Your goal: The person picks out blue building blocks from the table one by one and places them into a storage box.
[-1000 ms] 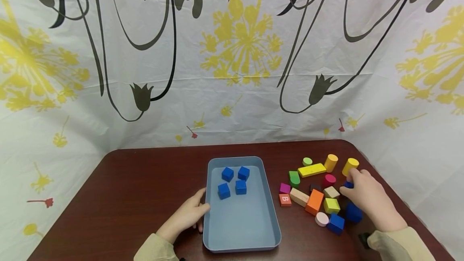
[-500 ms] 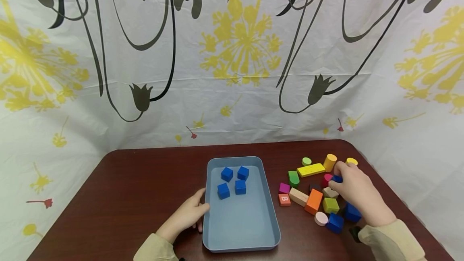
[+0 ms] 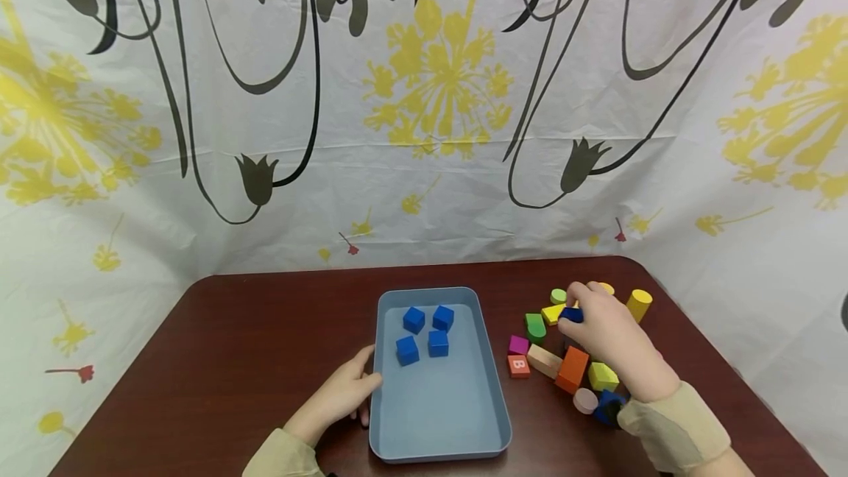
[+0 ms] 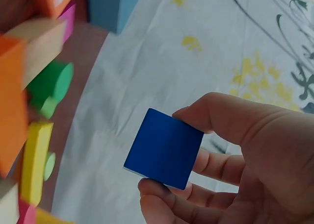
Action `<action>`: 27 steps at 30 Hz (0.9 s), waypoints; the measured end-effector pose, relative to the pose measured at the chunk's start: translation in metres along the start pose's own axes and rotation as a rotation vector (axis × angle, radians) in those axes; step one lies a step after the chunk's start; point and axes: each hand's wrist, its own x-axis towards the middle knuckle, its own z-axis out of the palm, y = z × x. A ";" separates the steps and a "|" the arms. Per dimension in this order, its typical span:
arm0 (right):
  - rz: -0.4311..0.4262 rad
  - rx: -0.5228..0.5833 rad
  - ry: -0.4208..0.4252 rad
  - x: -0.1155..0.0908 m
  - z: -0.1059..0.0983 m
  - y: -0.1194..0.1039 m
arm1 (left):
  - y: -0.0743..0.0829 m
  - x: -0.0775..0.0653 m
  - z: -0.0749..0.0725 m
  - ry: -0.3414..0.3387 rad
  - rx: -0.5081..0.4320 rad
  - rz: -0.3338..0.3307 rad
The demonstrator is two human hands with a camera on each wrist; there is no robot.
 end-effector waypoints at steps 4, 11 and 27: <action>-0.037 0.031 0.011 0.007 0.002 -0.018 | -0.001 0.000 0.001 -0.002 -0.006 0.003; -0.089 0.051 0.038 0.017 0.012 -0.044 | -0.001 0.001 0.000 -0.002 -0.008 -0.006; -0.090 0.156 0.034 0.028 0.032 -0.088 | 0.000 -0.001 -0.001 -0.001 -0.006 -0.002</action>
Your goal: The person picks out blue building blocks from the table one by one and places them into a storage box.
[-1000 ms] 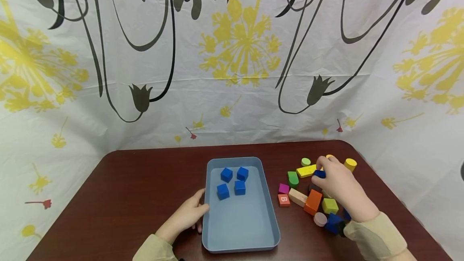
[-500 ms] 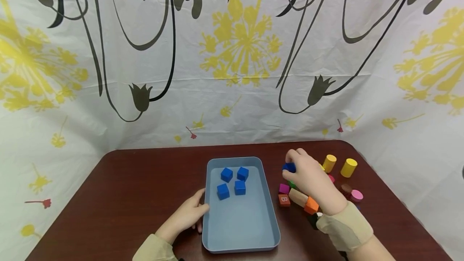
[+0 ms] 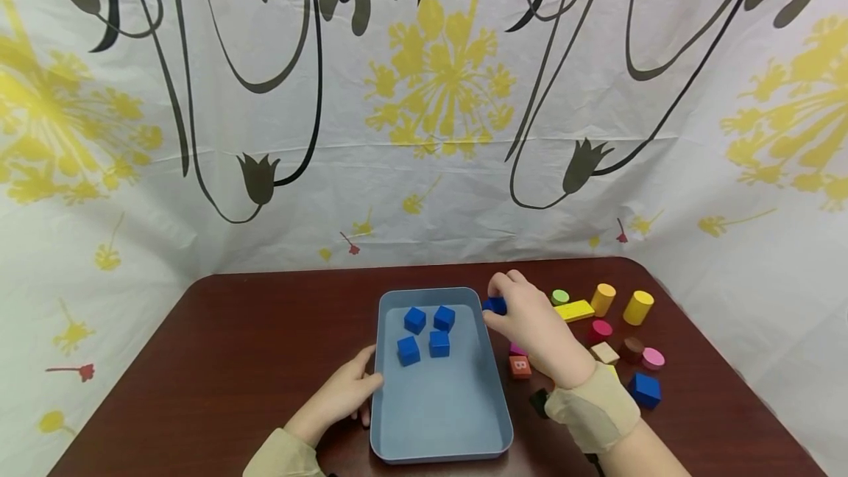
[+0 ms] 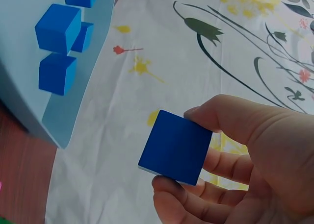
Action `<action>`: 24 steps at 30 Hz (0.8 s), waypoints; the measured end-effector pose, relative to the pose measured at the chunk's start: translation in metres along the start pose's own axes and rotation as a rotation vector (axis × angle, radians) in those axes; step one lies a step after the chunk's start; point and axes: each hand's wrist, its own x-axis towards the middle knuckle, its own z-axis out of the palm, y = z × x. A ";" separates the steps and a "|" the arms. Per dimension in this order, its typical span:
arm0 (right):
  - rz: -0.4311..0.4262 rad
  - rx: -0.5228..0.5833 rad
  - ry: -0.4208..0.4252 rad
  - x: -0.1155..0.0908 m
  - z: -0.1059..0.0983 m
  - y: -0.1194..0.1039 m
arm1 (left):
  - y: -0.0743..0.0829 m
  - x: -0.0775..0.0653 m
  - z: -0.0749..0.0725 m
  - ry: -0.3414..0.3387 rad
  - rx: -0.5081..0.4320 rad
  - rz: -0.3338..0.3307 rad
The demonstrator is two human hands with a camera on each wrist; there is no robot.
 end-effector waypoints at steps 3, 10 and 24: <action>-0.001 -0.004 -0.004 0.003 0.003 -0.004 | -0.001 0.000 0.000 0.000 0.004 -0.004; -0.038 -0.029 -0.008 0.010 0.010 -0.011 | -0.002 0.001 0.001 0.002 0.004 -0.001; 0.021 -0.026 -0.072 0.028 0.031 -0.012 | -0.002 0.002 0.000 -0.007 0.006 0.004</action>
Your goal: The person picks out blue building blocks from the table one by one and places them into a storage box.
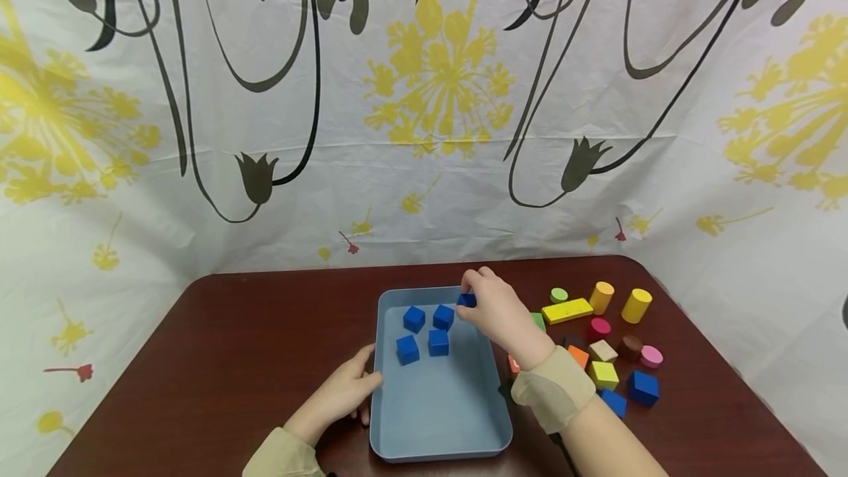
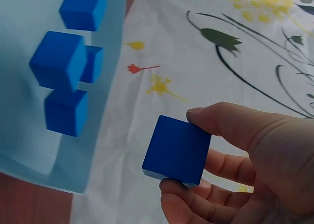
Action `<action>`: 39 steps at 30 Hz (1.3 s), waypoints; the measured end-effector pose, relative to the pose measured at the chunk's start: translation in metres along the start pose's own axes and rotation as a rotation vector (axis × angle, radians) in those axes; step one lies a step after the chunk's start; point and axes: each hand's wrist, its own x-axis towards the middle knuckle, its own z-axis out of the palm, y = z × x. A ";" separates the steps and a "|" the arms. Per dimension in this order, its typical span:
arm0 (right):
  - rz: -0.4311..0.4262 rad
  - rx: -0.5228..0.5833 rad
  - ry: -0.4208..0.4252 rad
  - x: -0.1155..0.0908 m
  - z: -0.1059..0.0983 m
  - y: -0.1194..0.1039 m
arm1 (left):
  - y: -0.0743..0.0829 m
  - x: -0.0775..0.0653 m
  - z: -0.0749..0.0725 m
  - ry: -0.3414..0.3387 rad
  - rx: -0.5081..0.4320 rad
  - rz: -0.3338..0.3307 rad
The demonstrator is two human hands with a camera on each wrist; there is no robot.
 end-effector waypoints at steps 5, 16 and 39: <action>0.019 -0.004 -0.026 0.006 0.011 0.005 | 0.001 0.000 0.000 0.003 -0.003 -0.003; 0.051 0.001 -0.069 0.013 0.033 0.011 | 0.002 -0.001 0.000 0.012 0.005 -0.006; 0.082 -0.045 -0.154 0.014 0.048 0.007 | 0.002 0.000 0.001 0.013 -0.001 -0.010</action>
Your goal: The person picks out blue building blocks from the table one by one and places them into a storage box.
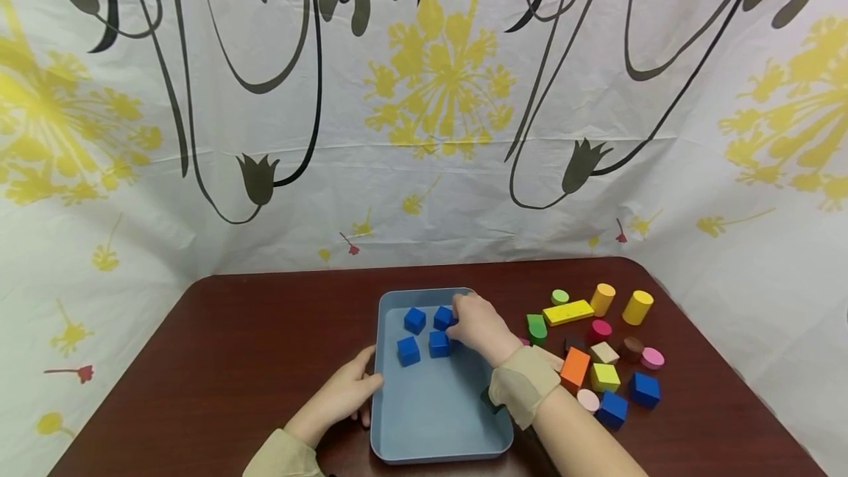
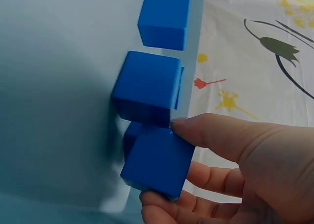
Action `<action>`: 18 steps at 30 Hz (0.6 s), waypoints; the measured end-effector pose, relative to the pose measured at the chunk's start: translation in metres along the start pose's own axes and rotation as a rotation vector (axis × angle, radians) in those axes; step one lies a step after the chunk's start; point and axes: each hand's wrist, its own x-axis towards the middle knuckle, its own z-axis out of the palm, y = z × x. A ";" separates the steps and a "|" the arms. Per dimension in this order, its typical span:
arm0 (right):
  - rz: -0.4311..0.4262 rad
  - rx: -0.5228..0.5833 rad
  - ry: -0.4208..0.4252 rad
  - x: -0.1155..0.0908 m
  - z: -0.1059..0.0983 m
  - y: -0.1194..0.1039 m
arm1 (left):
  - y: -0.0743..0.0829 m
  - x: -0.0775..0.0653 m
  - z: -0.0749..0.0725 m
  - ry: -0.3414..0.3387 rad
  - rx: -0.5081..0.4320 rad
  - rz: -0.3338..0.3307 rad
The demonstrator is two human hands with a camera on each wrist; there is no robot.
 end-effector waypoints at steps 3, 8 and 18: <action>0.005 -0.001 0.001 0.000 0.001 0.000 | 0.000 0.000 0.000 -0.001 -0.002 0.007; 0.008 -0.020 0.008 0.000 0.004 0.001 | 0.000 0.000 0.000 -0.001 -0.001 0.016; -0.065 -0.066 0.028 0.000 0.013 0.004 | -0.001 0.001 0.000 -0.006 -0.008 0.012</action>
